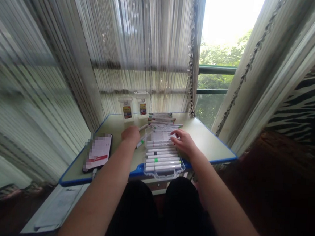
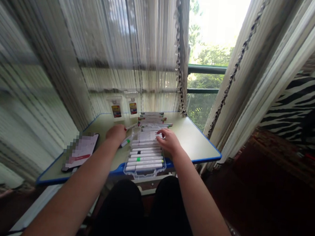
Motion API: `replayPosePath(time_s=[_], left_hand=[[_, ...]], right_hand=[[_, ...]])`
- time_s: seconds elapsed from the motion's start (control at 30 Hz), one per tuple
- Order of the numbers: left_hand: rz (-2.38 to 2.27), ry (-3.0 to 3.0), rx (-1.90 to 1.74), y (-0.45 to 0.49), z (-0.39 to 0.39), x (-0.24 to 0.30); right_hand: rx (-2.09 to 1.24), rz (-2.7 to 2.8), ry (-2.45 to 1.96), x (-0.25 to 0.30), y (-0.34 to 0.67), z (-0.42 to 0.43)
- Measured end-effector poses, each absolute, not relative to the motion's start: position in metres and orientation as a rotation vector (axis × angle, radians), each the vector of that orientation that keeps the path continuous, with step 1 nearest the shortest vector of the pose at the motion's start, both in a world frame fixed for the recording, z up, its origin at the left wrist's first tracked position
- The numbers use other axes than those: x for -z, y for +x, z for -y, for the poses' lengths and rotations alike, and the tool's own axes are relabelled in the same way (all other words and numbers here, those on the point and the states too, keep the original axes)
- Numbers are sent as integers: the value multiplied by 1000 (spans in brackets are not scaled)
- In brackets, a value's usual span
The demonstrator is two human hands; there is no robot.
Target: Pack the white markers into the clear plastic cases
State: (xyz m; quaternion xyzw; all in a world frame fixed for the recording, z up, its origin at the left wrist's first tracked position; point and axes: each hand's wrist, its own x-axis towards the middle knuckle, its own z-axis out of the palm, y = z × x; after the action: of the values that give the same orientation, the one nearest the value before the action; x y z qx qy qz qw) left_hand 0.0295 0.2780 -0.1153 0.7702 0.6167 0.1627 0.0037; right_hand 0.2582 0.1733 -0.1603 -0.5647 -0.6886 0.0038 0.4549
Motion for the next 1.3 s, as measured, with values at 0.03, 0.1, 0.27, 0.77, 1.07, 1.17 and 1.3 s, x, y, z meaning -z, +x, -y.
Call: replayPosePath(time_s=[0.03, 0.1, 0.27, 0.77, 1.07, 1.17, 1.3], left_hand=[[-1942, 2398, -568, 29, -278, 115], [-1901, 2392, -818, 28, -278, 114], [-1247, 2290, -1445, 35, -278, 111], [-743, 1908, -1030, 45, -272, 113], [-845, 2101, -960, 46, -271, 116], [-929, 2337, -897, 45, -268, 114], [-989, 2543, -765, 44, -264, 111]], right_hand=[[-7, 1701, -1394, 160, 258, -173], [-9, 1703, -1394, 160, 257, -173], [-28, 1678, -1379, 159, 256, -173], [-124, 1435, -1305, 164, 258, -181], [-73, 1551, -1338, 165, 258, -182], [-40, 1623, -1363, 165, 258, -183], [82, 1704, -1375, 167, 260, -184]])
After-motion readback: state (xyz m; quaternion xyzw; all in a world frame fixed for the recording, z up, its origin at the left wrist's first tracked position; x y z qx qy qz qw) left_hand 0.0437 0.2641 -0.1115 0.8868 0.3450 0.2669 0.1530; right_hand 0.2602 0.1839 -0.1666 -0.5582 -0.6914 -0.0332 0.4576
